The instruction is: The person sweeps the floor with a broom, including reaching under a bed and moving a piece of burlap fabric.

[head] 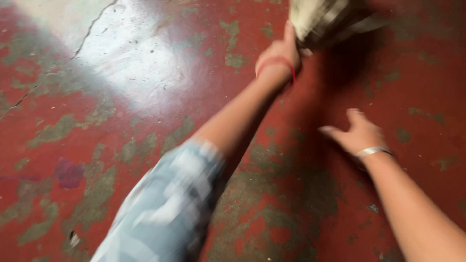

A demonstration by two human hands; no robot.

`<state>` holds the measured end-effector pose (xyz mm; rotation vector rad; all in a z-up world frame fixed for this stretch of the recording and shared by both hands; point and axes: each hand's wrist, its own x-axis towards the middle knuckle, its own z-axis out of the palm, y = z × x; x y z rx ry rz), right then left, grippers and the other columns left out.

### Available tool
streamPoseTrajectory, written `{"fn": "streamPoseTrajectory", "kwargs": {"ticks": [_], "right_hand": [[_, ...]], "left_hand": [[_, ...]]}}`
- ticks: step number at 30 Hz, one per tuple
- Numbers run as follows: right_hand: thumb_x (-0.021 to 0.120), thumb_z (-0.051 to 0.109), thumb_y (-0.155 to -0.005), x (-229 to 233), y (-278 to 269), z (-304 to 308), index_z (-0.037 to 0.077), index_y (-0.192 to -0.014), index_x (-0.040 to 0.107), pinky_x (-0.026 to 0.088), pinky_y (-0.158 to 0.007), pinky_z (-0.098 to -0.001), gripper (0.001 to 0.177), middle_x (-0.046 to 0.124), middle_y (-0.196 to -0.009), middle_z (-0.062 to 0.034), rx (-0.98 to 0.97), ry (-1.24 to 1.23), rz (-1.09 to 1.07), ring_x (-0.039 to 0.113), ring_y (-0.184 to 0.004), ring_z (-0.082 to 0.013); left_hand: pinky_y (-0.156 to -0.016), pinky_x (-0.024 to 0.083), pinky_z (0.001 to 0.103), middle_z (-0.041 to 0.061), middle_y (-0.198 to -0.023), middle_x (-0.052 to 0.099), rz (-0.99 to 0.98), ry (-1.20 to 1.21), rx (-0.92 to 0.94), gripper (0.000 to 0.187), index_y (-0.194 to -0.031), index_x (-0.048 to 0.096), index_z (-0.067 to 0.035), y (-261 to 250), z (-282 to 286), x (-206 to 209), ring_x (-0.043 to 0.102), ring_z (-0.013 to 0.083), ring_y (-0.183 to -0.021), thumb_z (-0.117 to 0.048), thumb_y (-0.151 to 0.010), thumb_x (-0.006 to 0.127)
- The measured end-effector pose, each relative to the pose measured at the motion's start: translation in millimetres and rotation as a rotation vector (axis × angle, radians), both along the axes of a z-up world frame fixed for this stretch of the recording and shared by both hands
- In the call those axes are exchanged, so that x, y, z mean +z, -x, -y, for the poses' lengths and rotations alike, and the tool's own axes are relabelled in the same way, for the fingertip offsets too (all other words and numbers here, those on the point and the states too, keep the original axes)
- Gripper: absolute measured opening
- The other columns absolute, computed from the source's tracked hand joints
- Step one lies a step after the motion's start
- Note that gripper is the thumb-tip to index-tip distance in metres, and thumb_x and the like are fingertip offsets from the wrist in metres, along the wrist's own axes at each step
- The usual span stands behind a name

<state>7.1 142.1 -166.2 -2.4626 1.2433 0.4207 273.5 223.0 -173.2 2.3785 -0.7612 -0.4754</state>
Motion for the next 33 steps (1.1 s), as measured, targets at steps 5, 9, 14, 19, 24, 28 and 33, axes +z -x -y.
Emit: {"fn": "streamPoseTrajectory", "kwargs": {"ticks": [5, 9, 14, 19, 24, 28, 33], "right_hand": [[0.05, 0.066, -0.088, -59.6, 133.4, 48.2, 0.008, -0.163, 0.019, 0.013, -0.119, -0.0619, 0.1, 0.012, -0.171, -0.0182, -0.395, 0.301, 0.238, 0.009, -0.155, -0.0412], [0.037, 0.071, -0.096, -82.6, 176.7, 39.0, 0.007, -0.165, 0.011, 0.002, -0.122, -0.0602, 0.098, 0.003, -0.171, -0.02, -0.343, 0.358, 0.163, -0.001, -0.156, -0.041], [0.03, 0.07, -0.096, -66.7, 163.1, 16.7, 0.011, -0.164, 0.012, 0.001, -0.125, -0.0547, 0.092, 0.005, -0.172, -0.0153, -0.396, 0.33, 0.186, 0.001, -0.159, -0.0339], [0.03, 0.07, -0.097, -63.5, 158.9, 17.8, 0.011, -0.164, 0.011, 0.0, -0.124, -0.0544, 0.092, 0.005, -0.171, -0.0159, -0.385, 0.364, 0.171, 0.001, -0.158, -0.0344], [0.032, 0.072, -0.094, -68.7, 166.2, 19.0, 0.012, -0.163, 0.01, -0.002, -0.122, -0.0528, 0.094, 0.004, -0.17, -0.0145, -0.401, 0.338, 0.166, 0.0, -0.156, -0.0334], [0.031, 0.07, -0.097, -73.7, 163.9, 23.9, 0.011, -0.164, 0.012, -0.001, -0.124, -0.0525, 0.091, 0.007, -0.171, -0.0148, -0.392, 0.373, 0.203, 0.003, -0.158, -0.034], [0.032, 0.07, -0.098, -74.5, 166.9, 19.8, 0.012, -0.165, 0.015, 0.001, -0.125, -0.052, 0.09, 0.01, -0.172, -0.0143, -0.394, 0.382, 0.18, 0.005, -0.158, -0.0347]], "left_hand": [[-0.094, 0.053, 0.052, 0.026, -0.121, 0.069, -0.132, 0.006, -0.371, 0.082, -0.163, 0.008, -0.033, 138.6, -46.4, 15.2, 0.069, 0.0424, -0.11, -0.04, -0.095, 0.054], [-0.091, 0.055, 0.05, 0.018, -0.125, 0.068, -0.092, -0.174, -0.498, 0.078, -0.161, 0.01, -0.045, 152.4, -47.1, -0.7, 0.07, 0.0373, -0.11, -0.041, -0.096, 0.054], [-0.097, 0.053, 0.049, 0.015, -0.126, 0.071, 0.021, -0.154, -0.28, 0.056, -0.154, 0.036, -0.037, 58.8, 26.8, -40.4, 0.069, 0.0352, -0.117, -0.059, -0.103, 0.031], [-0.1, 0.051, 0.045, 0.013, -0.118, 0.074, -0.119, -0.002, 0.351, 0.077, -0.122, 0.073, -0.013, -57.4, 52.4, -29.4, 0.067, 0.0313, -0.12, -0.067, -0.102, 0.021], [-0.075, 0.059, 0.04, 0.011, -0.116, 0.071, 0.128, -0.044, 0.032, 0.037, -0.121, 0.067, -0.012, -46.2, 77.3, 24.5, 0.072, 0.0275, -0.106, -0.023, -0.087, 0.06], [-0.09, 0.054, 0.049, 0.017, -0.118, 0.072, 0.237, 0.296, -0.377, 0.045, -0.135, 0.055, -0.019, 55.6, 115.7, 7.9, 0.067, 0.0412, -0.107, -0.03, -0.092, 0.063], [-0.103, 0.044, 0.05, 0.024, -0.128, 0.063, -0.191, -0.067, -0.636, 0.074, -0.134, 0.063, -0.012, 208.7, 114.6, -17.7, 0.059, 0.0387, -0.123, -0.063, -0.102, 0.022]]}}
